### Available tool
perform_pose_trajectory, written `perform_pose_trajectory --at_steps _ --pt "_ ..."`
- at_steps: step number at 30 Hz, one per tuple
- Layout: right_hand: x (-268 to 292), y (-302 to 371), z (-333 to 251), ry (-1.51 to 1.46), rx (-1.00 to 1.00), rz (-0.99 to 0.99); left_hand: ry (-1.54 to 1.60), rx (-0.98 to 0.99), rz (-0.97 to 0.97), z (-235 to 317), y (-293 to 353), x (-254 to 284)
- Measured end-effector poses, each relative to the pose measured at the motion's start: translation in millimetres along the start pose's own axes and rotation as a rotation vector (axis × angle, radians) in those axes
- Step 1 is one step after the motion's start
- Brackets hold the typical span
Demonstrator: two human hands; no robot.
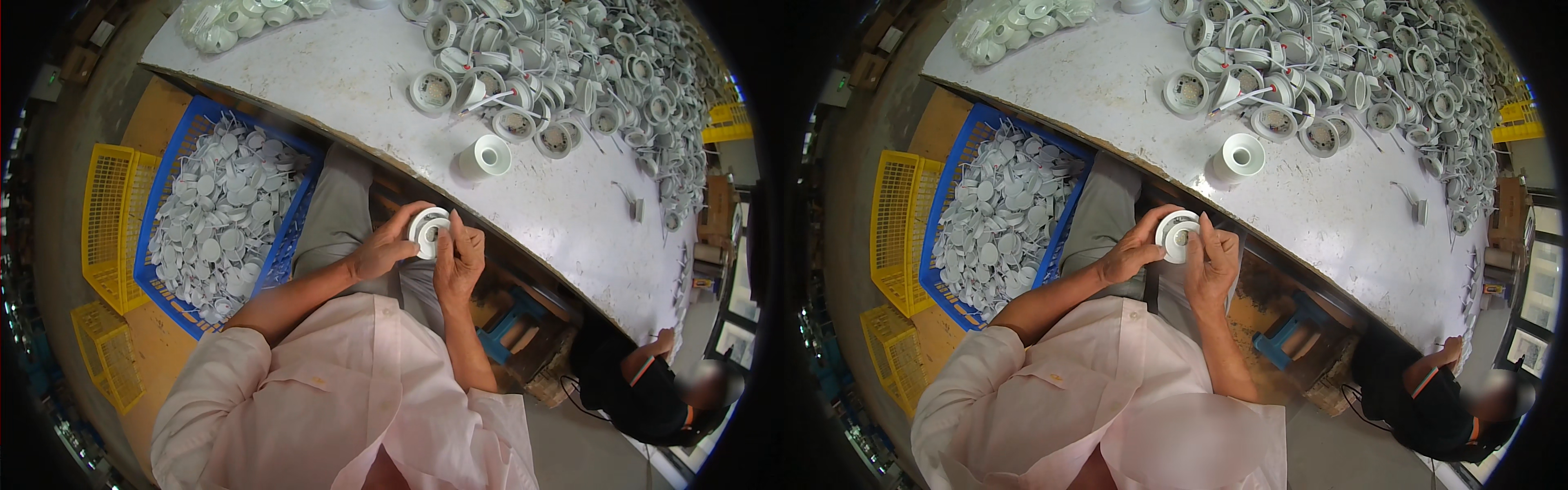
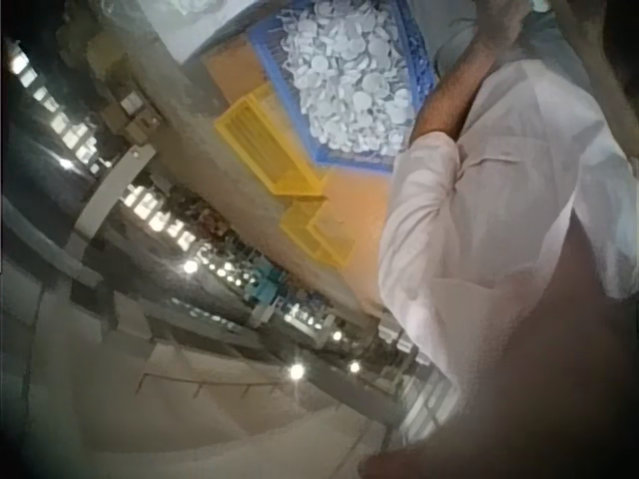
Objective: The person gathers LED light modules on the table, then repeatedly picks up an LED light unit and a plastic ring cover, presses the cover onto the light unit by hand, and arranges the assembled lights in rows on the table.
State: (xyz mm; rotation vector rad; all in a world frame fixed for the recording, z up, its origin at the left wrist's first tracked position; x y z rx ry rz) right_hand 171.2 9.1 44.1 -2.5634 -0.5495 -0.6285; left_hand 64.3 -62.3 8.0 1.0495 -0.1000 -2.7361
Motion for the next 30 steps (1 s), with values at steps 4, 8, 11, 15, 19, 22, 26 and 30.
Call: perform_pose_trajectory --at_steps 4,8,11,15,19,22,26,30 --pt "-1 0 3 0.041 -0.03 -0.028 -0.168 -0.134 -0.027 0 0 -4" --pt "-5 -1 -1 0.144 -0.015 -0.063 -0.335 -0.144 0.02 0 0 0" --pt "-7 -1 -1 0.147 -0.032 -0.081 -0.351 -0.098 0.036 -2 0 2" --pt "-8 -2 6 -0.067 -0.056 -0.038 -0.425 -0.061 0.06 -2 2 1" --pt "-11 3 29 -0.191 -0.296 -0.105 -0.459 -0.127 0.091 4 3 -1" --pt "-12 1 23 -0.13 -0.204 -0.141 -0.434 -0.102 0.093 3 2 0" --pt "-10 -1 17 -0.093 -0.203 -0.106 -0.431 -0.072 0.113 3 1 1" --pt "-9 -1 16 -0.067 -0.244 -0.105 -0.429 -0.071 0.107 1 0 3"
Point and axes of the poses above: each hand's wrist, its own y-axis away from the middle knuckle, its own x-axis out of the back of the hand, z = x × y, the point moved 8 cm from there along -y, towards the middle knuckle, and after that the axes turned 11 degrees about y, right-handed, at the moved point
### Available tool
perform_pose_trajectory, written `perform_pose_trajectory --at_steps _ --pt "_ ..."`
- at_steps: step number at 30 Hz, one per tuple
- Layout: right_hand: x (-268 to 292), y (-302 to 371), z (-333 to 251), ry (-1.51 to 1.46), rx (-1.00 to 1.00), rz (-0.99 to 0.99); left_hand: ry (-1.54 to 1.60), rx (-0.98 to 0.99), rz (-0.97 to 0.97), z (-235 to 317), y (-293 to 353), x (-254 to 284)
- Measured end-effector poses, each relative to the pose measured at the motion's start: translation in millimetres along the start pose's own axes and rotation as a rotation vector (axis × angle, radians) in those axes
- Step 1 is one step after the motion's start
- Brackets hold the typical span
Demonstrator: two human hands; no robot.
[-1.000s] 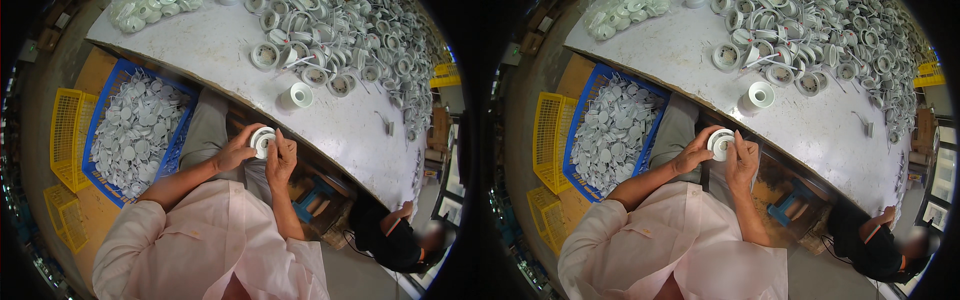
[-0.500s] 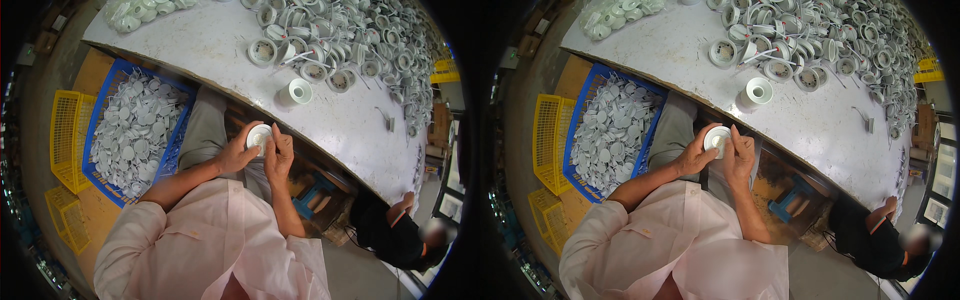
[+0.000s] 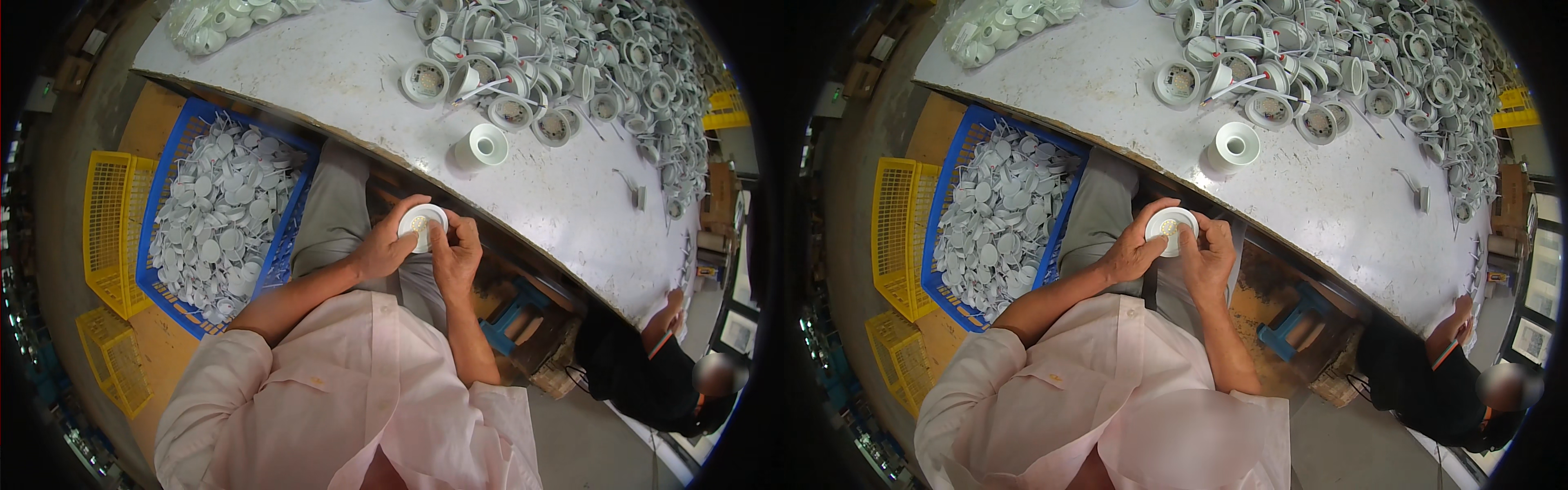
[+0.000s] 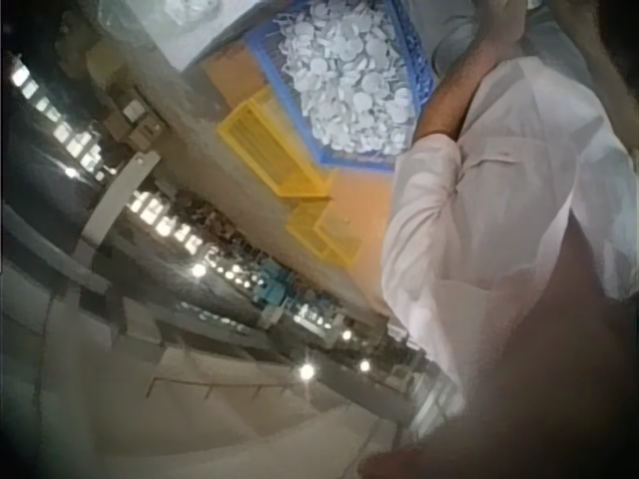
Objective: The person gathers LED light modules on the table, then repeatedly picks up an LED light unit and a plastic ring cover, presses the cover onto the light unit by hand, and arranges the assembled lights in rows on the table.
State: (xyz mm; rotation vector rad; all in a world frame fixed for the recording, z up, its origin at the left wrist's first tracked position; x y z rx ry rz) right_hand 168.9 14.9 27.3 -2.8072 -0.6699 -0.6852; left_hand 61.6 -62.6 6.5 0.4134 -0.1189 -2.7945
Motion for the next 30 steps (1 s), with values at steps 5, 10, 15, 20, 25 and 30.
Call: perform_pose_trajectory --at_steps 5,10,15,20,25,30 --pt "2 1 -2 0.062 0.049 0.033 0.057 0.035 -0.004 -9 -2 2" --pt "5 0 7 0.026 -0.004 0.05 0.113 0.073 -0.034 -19 -2 8" --pt "8 -2 7 0.03 -0.012 0.07 0.086 0.184 -0.104 -23 -1 10" --pt "13 -1 1 0.081 0.059 0.101 0.059 0.274 -0.141 -27 -1 6" --pt "14 1 0 0.103 0.082 0.123 0.18 0.321 -0.061 -29 0 -3" --pt "15 2 2 0.066 0.132 0.161 0.253 0.446 0.0 -32 -2 -8"
Point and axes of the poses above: each hand's wrist, its own y-axis away from the middle knuckle, its own x-axis out of the back of the hand, z = x × y, the point moved 8 cm from there along -y, towards the middle knuckle, and after that the axes turned 11 degrees about y, right-handed, at the moved point
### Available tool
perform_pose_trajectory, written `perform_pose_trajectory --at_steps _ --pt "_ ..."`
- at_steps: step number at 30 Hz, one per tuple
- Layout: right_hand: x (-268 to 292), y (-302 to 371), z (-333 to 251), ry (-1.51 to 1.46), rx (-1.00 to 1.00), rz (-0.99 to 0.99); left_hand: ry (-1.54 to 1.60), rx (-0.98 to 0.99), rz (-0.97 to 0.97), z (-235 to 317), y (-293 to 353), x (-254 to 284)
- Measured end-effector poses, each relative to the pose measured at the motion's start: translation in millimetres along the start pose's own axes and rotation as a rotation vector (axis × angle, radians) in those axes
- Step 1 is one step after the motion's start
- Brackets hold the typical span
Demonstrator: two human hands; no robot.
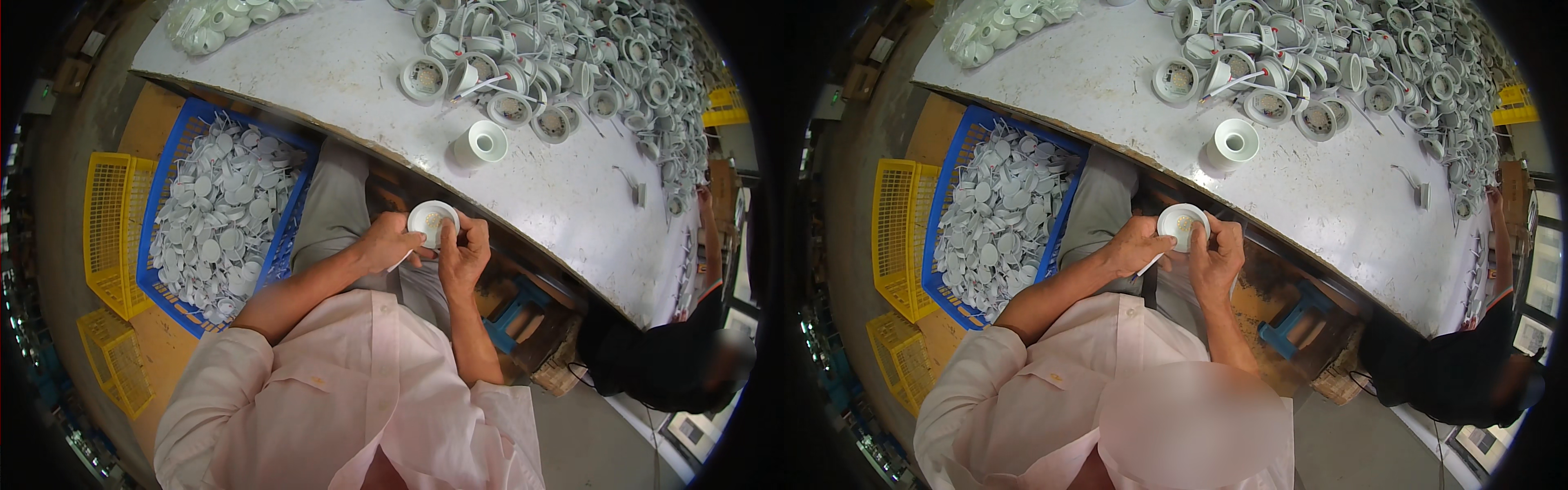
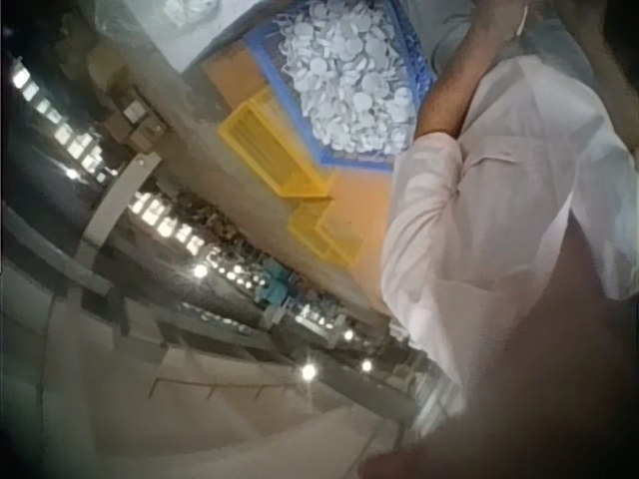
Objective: The person gathers LED light modules on the table, then repeatedly picks up an LED light unit and a plastic ring cover, presses the cover onto the light unit by hand, and arranges the assembled lights in rows on the table.
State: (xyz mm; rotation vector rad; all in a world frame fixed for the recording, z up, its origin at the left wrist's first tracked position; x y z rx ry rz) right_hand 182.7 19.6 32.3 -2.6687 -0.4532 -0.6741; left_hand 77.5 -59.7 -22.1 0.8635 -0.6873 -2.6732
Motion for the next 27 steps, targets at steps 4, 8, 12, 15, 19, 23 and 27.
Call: perform_pose_trajectory --at_steps 4,8,12,15,19,23,27 --pt "-1 -3 7 -0.026 -0.072 -0.046 0.049 0.027 -0.018 -3 -3 2" --pt "-9 0 42 -0.136 -0.319 -0.144 0.029 0.055 -0.027 1 -6 1" --pt "1 -9 25 -0.233 -0.291 -0.246 0.039 0.032 -0.056 7 -6 -1" --pt "17 -17 -4 0.034 0.079 -0.279 -0.056 0.044 -0.115 9 -9 -12" --pt "18 -20 -14 0.23 0.357 -0.351 -0.218 0.092 -0.171 7 -14 -17" --pt "37 -28 -16 0.294 0.343 -0.382 -0.1 0.096 -0.172 8 -23 -35" --pt "80 -57 6 0.331 0.275 -0.221 0.009 0.121 -0.287 11 -26 -56"
Point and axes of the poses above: each hand's wrist, its own y-axis away from the middle knuckle, its own x-axis out of the back of the hand, z = x × y, the point moved 8 cm from there along -y, towards the middle knuckle, and after that the axes turned 11 degrees about y, right-handed, at the moved point
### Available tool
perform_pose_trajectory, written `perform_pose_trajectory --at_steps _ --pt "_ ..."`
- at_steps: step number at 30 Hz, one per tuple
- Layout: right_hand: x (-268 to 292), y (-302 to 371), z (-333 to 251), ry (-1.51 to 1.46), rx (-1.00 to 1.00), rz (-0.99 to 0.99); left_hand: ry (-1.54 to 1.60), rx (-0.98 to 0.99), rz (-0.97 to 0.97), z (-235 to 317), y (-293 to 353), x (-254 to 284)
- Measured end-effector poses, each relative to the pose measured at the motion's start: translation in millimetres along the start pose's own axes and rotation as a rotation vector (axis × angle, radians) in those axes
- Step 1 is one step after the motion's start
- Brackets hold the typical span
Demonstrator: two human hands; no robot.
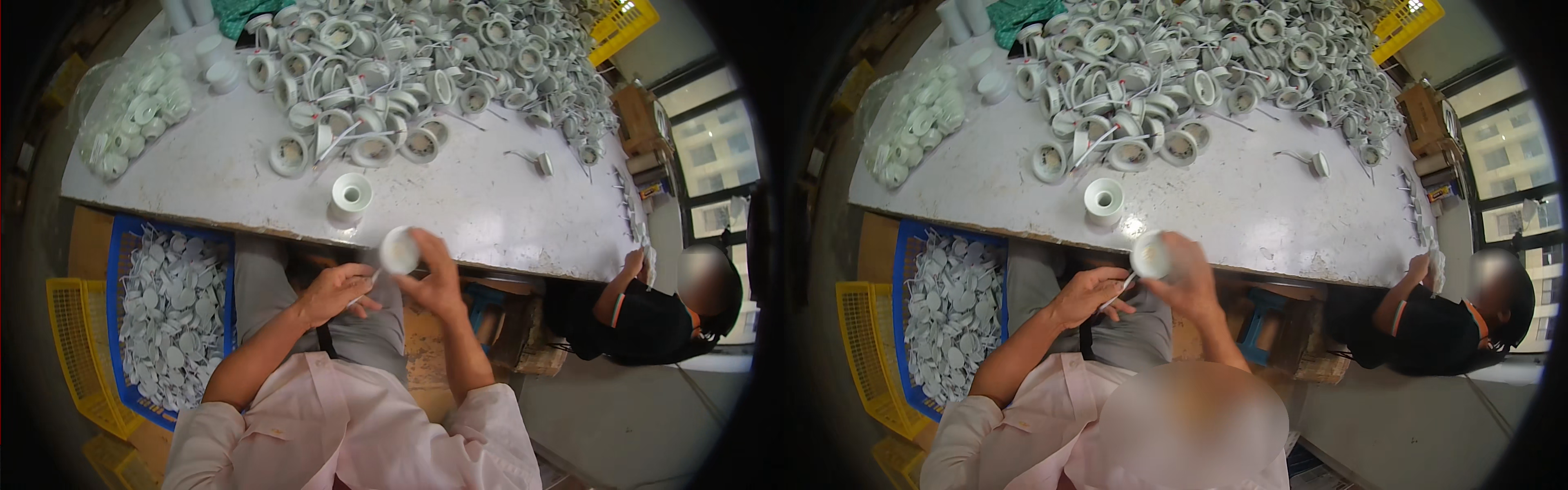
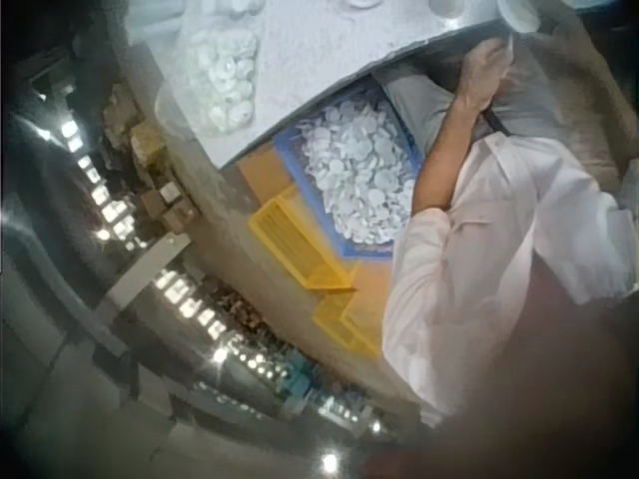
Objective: The person gathers LED light modules on the table, then repeatedly picks up an LED light unit and a plastic ring cover, presses the cover onto the light unit by hand, and arranges the assembled lights in rows on the table.
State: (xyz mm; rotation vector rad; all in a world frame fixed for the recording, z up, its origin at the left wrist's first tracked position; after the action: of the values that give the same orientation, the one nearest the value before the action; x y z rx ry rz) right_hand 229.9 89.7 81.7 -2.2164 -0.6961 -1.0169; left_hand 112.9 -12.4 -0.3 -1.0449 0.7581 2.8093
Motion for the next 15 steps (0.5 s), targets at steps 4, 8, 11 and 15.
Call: perform_pose_trajectory --at_steps 4,8,11,15 --pt "52 1 134 -0.079 -0.522 0.234 -0.064 -0.063 0.064 0 0 6" --pt "111 6 248 0.216 -0.796 0.389 -0.115 -0.083 0.079 -15 7 25" --pt "144 3 293 0.36 -0.811 0.449 -0.148 -0.085 0.133 -26 16 42" --pt "172 -4 327 0.437 -0.856 0.409 -0.133 -0.076 0.212 -33 34 61"
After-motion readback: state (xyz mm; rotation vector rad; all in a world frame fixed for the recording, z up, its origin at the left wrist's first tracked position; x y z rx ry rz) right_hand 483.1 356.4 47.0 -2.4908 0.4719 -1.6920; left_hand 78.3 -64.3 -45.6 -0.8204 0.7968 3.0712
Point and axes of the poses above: each hand's wrist, its own y-axis away from the middle knuckle, its own x-axis out of the back of the hand, z = x × y, the point moved 8 cm from there along -y, towards the middle knuckle, and after that the axes turned 11 degrees about y, right-handed, at the moved point
